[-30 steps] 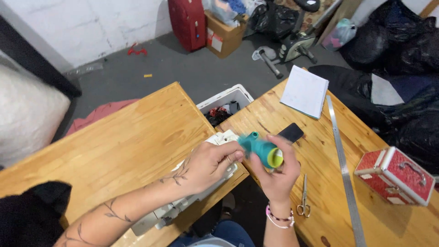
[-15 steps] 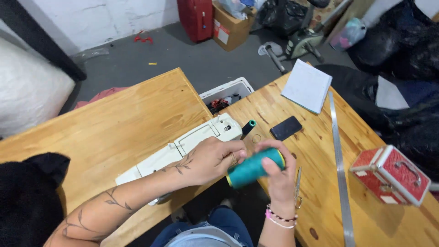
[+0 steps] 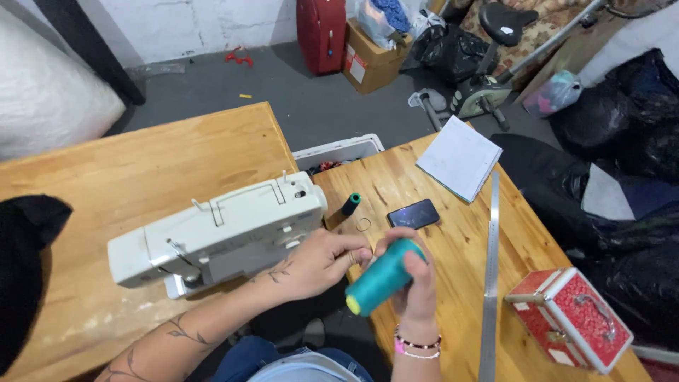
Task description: The person organizes sewing supplies by moving a sewing machine and sorting through spools of thread in a storage box. They then return to the table, open a small tin, and select a bobbin from a case before placing it on the sewing machine.
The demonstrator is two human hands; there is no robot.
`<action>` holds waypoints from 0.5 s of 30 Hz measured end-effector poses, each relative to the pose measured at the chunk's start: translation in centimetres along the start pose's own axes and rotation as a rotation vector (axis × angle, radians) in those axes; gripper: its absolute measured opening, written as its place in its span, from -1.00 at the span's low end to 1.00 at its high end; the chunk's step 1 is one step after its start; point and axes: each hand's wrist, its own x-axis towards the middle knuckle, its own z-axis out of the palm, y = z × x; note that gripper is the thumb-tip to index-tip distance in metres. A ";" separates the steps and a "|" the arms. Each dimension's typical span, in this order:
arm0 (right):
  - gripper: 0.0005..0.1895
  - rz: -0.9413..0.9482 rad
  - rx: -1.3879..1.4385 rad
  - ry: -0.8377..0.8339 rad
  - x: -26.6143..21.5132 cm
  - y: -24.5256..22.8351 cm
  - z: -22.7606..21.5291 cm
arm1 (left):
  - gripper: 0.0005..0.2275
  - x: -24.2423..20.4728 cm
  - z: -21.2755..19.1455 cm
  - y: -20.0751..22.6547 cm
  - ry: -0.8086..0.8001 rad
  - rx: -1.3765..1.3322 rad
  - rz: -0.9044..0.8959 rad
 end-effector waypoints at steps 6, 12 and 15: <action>-0.76 -0.615 -0.880 0.198 -0.1 -0.4 -0.1 | -0.77 -1.2 5.0 -0.4 0.096 0.100 -0.115; -0.56 0.025 -0.137 0.043 -1.1 -0.1 -4.4 | -0.80 -1.1 6.1 0.0 0.196 0.077 -0.096; -0.63 -0.298 -0.062 0.037 -1.2 0.6 -4.3 | -0.68 -1.1 7.9 0.5 0.063 0.077 -0.207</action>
